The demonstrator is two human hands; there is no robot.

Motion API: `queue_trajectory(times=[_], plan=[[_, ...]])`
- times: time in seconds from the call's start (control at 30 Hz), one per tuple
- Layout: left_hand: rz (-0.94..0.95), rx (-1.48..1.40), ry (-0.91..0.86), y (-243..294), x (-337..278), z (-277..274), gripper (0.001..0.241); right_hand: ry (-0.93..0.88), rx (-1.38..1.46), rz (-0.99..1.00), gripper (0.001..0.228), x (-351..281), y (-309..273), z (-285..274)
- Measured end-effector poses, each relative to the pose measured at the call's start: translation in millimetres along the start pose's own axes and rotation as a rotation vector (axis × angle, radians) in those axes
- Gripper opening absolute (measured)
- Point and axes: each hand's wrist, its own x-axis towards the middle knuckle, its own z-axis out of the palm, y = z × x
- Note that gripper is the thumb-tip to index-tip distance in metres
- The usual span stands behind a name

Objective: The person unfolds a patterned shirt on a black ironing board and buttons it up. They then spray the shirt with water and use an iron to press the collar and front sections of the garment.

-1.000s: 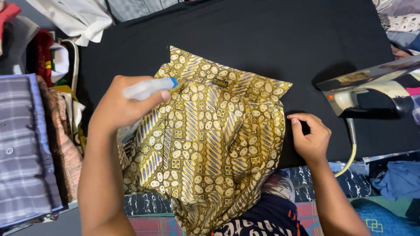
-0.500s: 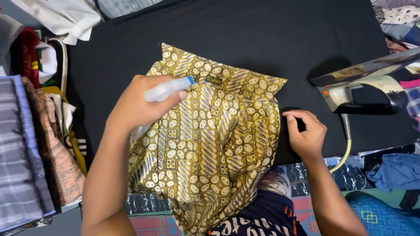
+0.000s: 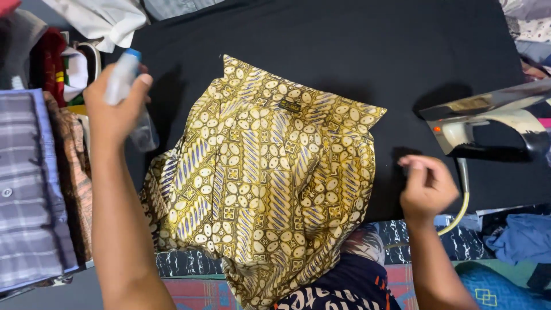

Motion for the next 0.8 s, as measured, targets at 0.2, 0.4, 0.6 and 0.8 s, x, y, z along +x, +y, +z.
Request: queue_trajectory(times=[0.2,0.4,0.6,0.8], plan=[[0.245,-0.155,0.252,-70,17,-2,0.029,0.427,-0.043,-0.201,0.013,9,4,-30],[0.418,-0.260,0.540,-109,44,5,0.029,0.407,-0.119,-0.337,0.033,42,-8,-52],[0.337,-0.154,0.559,-134,44,8,0.037,0.267,-0.129,-0.278,0.034,57,15,-57],[0.070,0.180,0.522,-140,18,3,0.062,0.250,0.133,-0.173,0.035,74,53,-44]])
